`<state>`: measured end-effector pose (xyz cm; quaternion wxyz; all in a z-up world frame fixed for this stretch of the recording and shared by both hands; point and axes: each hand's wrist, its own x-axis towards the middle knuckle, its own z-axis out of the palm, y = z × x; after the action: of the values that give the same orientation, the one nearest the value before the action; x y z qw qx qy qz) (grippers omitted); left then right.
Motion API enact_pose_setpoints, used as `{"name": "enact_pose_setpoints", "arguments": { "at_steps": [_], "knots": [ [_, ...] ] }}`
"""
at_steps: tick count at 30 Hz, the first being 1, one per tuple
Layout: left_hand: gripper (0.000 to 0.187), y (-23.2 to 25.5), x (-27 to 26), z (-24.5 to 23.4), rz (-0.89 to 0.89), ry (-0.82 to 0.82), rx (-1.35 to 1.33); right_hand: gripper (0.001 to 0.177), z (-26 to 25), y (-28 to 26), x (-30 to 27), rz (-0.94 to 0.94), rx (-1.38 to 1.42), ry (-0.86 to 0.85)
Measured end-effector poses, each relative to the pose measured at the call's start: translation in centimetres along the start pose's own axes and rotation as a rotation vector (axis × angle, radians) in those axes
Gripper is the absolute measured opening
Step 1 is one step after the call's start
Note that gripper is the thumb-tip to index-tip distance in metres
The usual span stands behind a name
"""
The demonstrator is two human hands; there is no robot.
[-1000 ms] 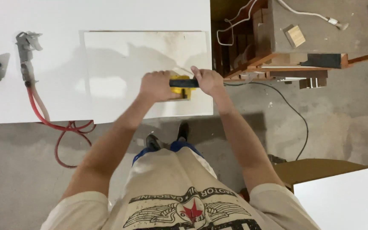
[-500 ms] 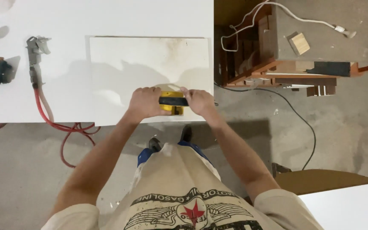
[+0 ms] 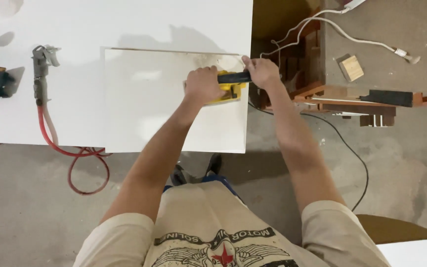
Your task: The person uses a yellow electric sander to smooth the surface of a white rectangular board on a workbench. They move the sander back and forth across the board's surface and along its edges, then lift the sander and set it down on the workbench.
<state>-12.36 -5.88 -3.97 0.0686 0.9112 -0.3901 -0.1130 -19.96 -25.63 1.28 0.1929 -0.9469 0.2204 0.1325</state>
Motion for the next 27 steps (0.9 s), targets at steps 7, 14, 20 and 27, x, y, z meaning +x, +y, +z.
{"name": "enact_pose_setpoints", "arguments": {
  "at_steps": [7,14,20,27],
  "knots": [
    [0.088,-2.1,-1.8,-3.5,-0.072,-0.079,-0.002,0.082,0.7,-2.1,1.5,-0.065,-0.003,-0.073],
    [0.097,-8.6,-3.7,-5.3,-0.026,-0.137,0.113,0.072,1.5,-8.0,-1.6,-0.093,0.058,-0.186],
    [0.093,-4.4,-0.7,-5.0,0.007,-0.139,0.128,0.072,0.2,-3.6,-0.1,-0.055,0.054,-0.146],
    [0.096,-1.3,4.0,-5.3,0.021,-0.134,0.06,0.083,-1.0,1.3,4.7,-0.002,0.03,-0.054]
  ]
}}
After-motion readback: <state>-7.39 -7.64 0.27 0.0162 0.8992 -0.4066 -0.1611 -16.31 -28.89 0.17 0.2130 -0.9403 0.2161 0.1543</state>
